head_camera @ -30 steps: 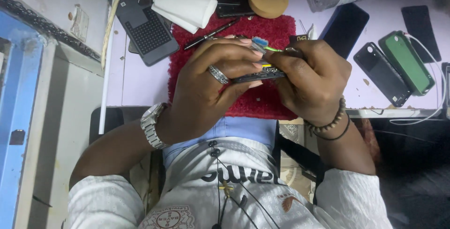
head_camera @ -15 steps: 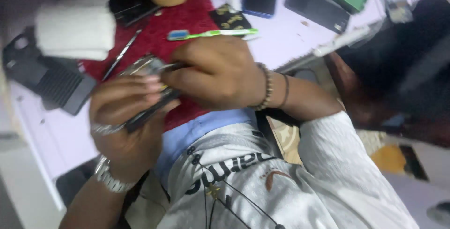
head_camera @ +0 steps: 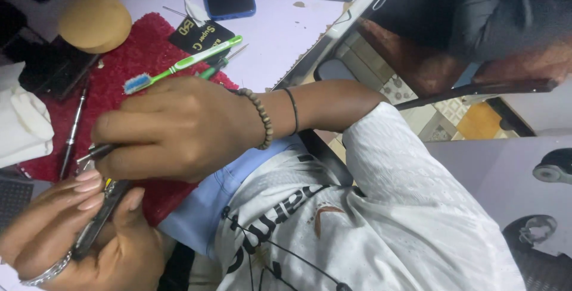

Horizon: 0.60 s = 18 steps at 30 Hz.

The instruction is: Repairing a mobile phone by disassembling components, cleaning parts, and testing the screen

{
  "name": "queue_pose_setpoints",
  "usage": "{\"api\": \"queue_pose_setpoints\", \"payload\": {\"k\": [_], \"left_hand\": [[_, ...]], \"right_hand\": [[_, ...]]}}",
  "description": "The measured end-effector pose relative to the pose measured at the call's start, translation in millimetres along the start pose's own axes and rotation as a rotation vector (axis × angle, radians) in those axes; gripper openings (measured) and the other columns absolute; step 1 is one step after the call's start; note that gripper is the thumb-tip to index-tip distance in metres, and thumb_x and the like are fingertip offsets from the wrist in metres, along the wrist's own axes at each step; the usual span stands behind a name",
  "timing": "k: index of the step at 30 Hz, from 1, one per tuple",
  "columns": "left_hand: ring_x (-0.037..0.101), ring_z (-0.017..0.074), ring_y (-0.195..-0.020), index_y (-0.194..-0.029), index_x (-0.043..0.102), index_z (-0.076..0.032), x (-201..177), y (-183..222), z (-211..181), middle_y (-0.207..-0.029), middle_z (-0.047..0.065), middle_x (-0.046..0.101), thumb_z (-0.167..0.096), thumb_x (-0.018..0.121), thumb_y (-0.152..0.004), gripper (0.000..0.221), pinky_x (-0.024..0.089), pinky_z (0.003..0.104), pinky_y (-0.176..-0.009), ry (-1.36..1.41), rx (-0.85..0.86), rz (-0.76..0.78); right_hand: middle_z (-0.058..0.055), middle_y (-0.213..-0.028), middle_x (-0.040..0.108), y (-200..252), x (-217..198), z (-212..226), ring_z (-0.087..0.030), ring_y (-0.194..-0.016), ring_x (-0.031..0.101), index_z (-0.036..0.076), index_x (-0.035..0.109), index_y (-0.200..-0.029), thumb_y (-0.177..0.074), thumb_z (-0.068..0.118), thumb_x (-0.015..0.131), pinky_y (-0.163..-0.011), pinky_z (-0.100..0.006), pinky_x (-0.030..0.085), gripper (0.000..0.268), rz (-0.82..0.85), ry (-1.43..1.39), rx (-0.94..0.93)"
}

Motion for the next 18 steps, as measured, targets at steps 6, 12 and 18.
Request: {"api": "queue_pose_setpoints", "payload": {"k": [6, 12, 18], "left_hand": [[0.069, 0.0439, -0.102, -0.117, 0.055, 0.005, 12, -10, -9, -0.114, 0.025, 0.059, 0.013, 0.074, -0.111, 0.021, 0.063, 0.053, -0.098, -0.013, 0.150, -0.111], [0.070, 0.0390, -0.099, -0.114, 0.058, 0.003, 5, -7, -10, -0.110, 0.021, 0.058, 0.015, 0.054, -0.109, 0.014, 0.066, 0.049, -0.092, -0.016, 0.229, -0.110], [0.069, 0.0366, -0.097, -0.109, 0.060, 0.003, 8, -8, -15, -0.107, 0.018, 0.057, 0.036, 0.061, -0.105, 0.033, 0.067, 0.047, -0.089, -0.029, 0.223, -0.155]], "right_hand": [[-0.009, -0.104, 0.062, 2, 0, 2, -0.022, -0.070, 0.061, 0.006, 0.068, -0.108, -0.116, 0.008, 0.039, -0.055, -0.035, 0.047, 0.031, 0.021, 0.014, -0.014], [-0.009, -0.103, 0.066, 6, 2, 5, -0.020, -0.069, 0.063, 0.007, 0.072, -0.107, -0.115, 0.007, 0.047, -0.055, -0.033, 0.048, 0.027, -0.010, 0.047, -0.034], [-0.009, -0.103, 0.064, 5, 1, 6, -0.020, -0.068, 0.060, 0.007, 0.071, -0.106, -0.115, 0.008, 0.050, -0.053, -0.034, 0.047, 0.022, -0.003, 0.027, -0.043]]}}
Point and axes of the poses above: each hand's wrist, its own y-axis away from the middle knuckle, its own x-axis out of the palm, z = x × y, the point moved 5 cm from there along -y, towards the middle knuckle
